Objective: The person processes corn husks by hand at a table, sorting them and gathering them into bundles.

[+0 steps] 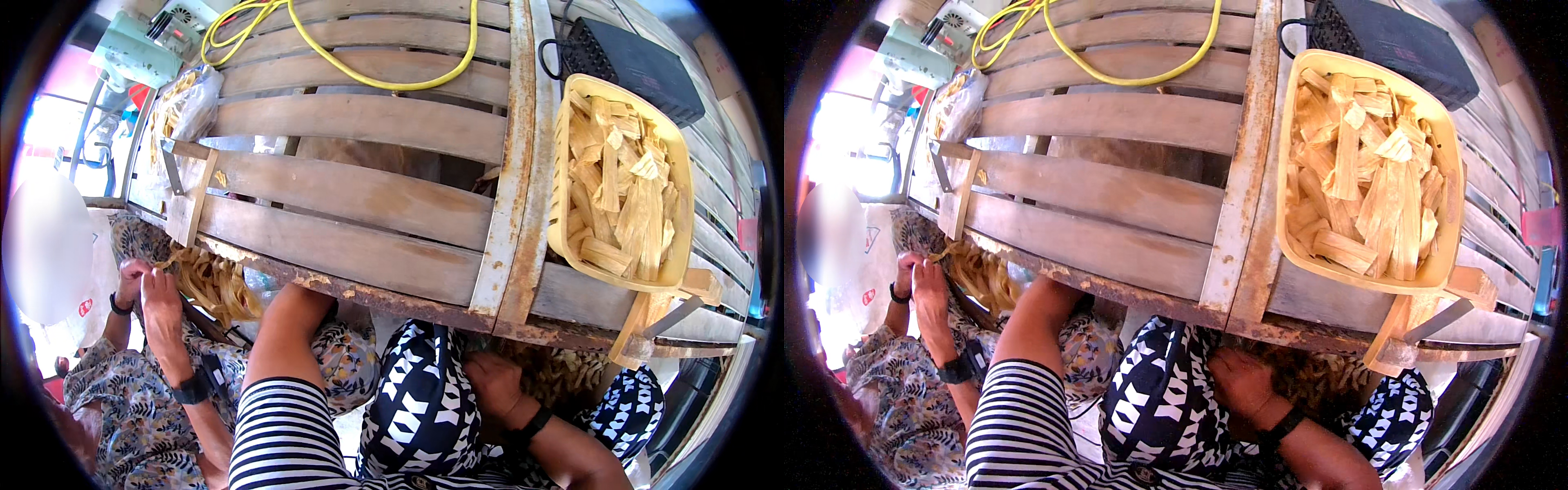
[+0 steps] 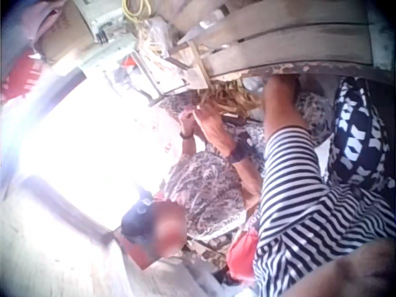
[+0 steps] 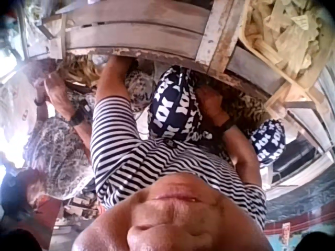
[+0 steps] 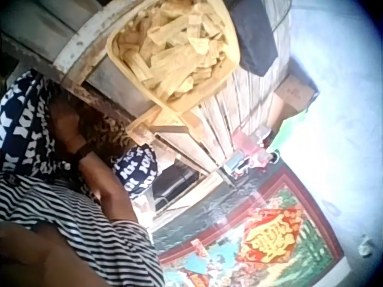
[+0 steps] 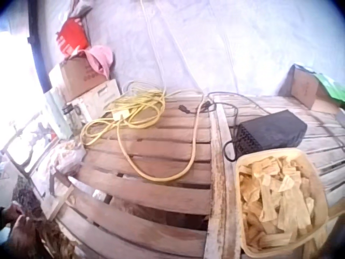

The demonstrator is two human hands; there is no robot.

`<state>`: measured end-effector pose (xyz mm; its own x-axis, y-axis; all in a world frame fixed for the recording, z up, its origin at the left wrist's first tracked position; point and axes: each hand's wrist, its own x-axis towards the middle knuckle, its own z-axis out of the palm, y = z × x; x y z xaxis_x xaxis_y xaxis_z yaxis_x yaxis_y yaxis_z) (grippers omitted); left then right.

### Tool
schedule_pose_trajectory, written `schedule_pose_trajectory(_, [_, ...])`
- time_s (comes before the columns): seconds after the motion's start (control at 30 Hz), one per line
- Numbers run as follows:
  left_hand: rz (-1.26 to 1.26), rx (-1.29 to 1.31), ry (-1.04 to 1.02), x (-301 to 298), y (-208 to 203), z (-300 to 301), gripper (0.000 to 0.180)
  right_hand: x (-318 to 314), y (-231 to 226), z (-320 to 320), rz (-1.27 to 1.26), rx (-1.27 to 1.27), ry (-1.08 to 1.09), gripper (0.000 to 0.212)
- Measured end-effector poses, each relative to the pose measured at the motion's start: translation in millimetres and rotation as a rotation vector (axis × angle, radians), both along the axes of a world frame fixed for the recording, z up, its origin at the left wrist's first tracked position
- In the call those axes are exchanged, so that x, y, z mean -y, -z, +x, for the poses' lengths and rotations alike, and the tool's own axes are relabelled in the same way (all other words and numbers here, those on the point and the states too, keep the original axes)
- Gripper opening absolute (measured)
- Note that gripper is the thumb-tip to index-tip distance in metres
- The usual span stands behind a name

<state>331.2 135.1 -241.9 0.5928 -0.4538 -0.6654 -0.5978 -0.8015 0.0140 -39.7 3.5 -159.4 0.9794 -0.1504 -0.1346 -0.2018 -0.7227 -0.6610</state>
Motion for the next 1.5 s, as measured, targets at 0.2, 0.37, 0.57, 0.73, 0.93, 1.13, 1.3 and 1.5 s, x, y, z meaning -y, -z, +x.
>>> schedule_pose_trajectory(0.2, [0.018,0.011,-0.008,0,1,-1,0.046,0,-3,5,-0.004,0.044,0.041,0.016])
schedule_pose_trajectory(0.37, [0.024,0.02,-0.016,1,5,-1,0.046,0,-2,5,-0.007,0.043,0.027,0.016])
schedule_pose_trajectory(0.57, [0.028,0.028,-0.015,5,8,1,0.045,-2,-3,6,-0.009,0.074,0.049,0.014])
schedule_pose_trajectory(0.73, [0.023,0.029,-0.016,8,8,4,0.044,-3,-1,7,-0.034,0.072,0.038,0.018])
schedule_pose_trajectory(0.93, [0.023,0.032,-0.019,11,9,3,0.044,-2,0,9,-0.026,0.102,0.036,0.014])
schedule_pose_trajectory(1.13, [0.014,0.036,-0.022,11,11,3,0.043,-5,-1,9,-0.043,0.081,0.032,0.013])
schedule_pose_trajectory(1.3, [0.013,0.036,-0.023,9,12,-2,0.042,-5,0,8,-0.047,0.046,0.024,0.013])
schedule_pose_trajectory(1.5, [0.005,0.044,-0.033,3,13,-3,0.042,-7,1,7,-0.066,0.075,0.028,0.014])
